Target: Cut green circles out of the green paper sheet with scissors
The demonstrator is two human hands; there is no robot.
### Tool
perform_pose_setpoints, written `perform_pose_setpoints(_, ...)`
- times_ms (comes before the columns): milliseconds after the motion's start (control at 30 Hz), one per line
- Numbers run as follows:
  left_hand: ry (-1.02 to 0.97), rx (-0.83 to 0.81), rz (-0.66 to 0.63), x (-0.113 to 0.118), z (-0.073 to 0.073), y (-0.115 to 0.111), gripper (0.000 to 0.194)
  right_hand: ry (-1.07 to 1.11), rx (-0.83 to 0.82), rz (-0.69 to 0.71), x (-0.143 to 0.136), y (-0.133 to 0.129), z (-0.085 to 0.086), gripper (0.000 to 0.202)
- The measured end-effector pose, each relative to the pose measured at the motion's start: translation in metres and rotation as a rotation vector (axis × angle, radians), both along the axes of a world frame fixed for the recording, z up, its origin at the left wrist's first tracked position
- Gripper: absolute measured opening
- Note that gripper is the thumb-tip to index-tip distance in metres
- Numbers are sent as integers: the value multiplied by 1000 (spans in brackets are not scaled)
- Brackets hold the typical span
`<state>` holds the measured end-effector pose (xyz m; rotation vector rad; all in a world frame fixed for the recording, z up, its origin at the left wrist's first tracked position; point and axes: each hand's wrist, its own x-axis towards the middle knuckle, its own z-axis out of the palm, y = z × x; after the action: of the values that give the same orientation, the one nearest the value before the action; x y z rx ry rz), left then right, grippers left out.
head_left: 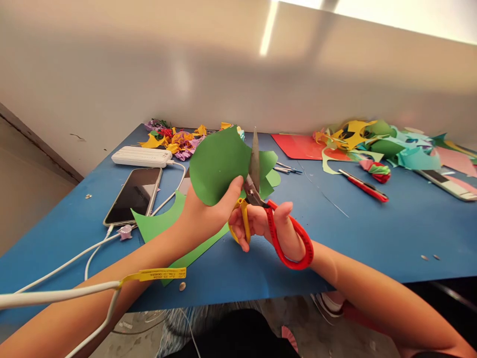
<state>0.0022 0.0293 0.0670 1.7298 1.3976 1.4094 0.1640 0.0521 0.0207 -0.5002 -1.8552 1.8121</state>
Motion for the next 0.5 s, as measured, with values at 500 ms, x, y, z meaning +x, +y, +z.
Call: perform_pose_setpoints(500, -39, -14, -43, 4, 0, -3, 43, 40, -105, -30, -5, -2, 2, 90)
